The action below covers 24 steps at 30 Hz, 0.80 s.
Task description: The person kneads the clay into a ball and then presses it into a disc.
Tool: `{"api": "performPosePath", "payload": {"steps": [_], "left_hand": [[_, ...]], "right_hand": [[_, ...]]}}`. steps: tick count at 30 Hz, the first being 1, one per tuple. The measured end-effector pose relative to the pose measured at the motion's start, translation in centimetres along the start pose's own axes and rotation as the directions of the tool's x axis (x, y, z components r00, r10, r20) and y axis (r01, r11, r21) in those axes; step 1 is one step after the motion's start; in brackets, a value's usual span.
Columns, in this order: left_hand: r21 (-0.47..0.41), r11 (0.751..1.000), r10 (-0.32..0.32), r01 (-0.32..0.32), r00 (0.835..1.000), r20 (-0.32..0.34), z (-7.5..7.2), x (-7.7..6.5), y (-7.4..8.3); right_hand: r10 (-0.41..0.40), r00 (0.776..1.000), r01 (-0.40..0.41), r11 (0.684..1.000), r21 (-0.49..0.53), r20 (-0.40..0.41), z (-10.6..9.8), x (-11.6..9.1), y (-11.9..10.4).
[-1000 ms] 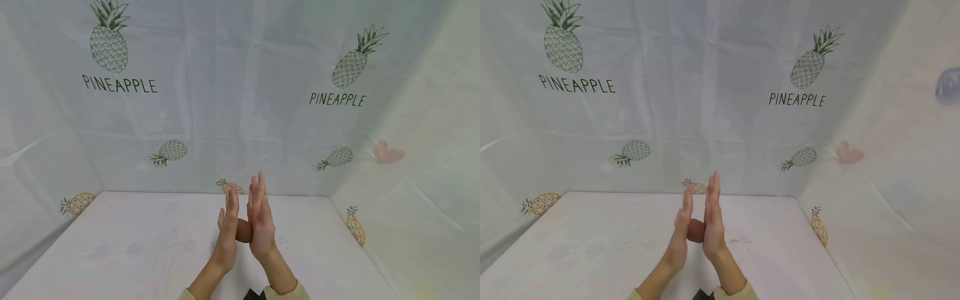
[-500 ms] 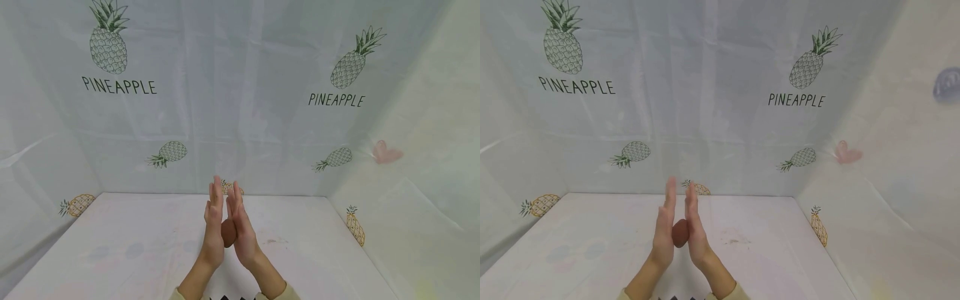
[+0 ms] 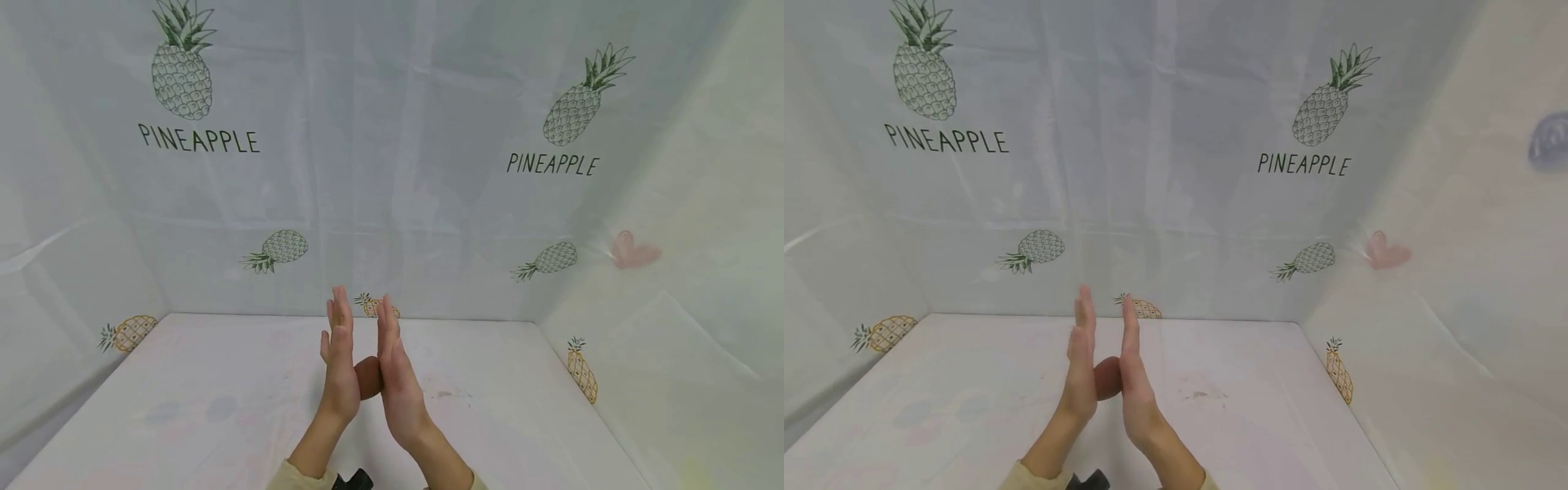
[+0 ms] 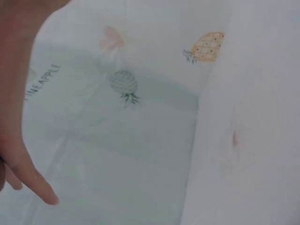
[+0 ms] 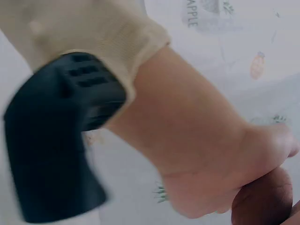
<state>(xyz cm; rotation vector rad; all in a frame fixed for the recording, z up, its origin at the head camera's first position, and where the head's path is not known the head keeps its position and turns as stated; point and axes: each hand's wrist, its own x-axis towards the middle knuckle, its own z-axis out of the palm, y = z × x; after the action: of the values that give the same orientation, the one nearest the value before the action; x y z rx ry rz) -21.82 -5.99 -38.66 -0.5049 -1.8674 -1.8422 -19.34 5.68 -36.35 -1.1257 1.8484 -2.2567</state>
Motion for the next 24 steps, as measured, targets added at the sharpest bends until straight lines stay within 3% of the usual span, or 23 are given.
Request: {"api": "performPosePath", "payload": {"steps": [3,8,15,19,24], "left_hand": [[0.02,1.0,-0.015,0.015,1.0,0.009,0.6,-0.2,-0.5],[0.007,1.0,-0.025,0.024,0.995,0.098,1.9,-1.0,-0.7],[-0.147,0.987,-0.03,0.064,0.975,0.221,3.1,-1.9,-0.2],[-0.166,0.984,-0.031,0.067,0.976,0.214,3.0,-2.1,0.5],[-0.123,0.991,-0.029,0.047,0.989,0.144,2.2,-1.6,1.1]], "right_hand": [[-0.008,1.0,0.008,1.0,0.007,-0.022,-0.4,0.0,-0.3],[-0.031,0.996,0.032,0.999,0.013,-0.084,-1.5,0.2,-0.4],[-0.071,0.979,0.06,0.996,-0.059,-0.189,-3.1,0.6,0.4],[-0.034,0.984,0.028,0.999,-0.035,-0.173,-3.3,0.9,1.3],[0.074,0.995,-0.073,0.997,0.027,-0.072,-2.7,1.0,2.0]]}}
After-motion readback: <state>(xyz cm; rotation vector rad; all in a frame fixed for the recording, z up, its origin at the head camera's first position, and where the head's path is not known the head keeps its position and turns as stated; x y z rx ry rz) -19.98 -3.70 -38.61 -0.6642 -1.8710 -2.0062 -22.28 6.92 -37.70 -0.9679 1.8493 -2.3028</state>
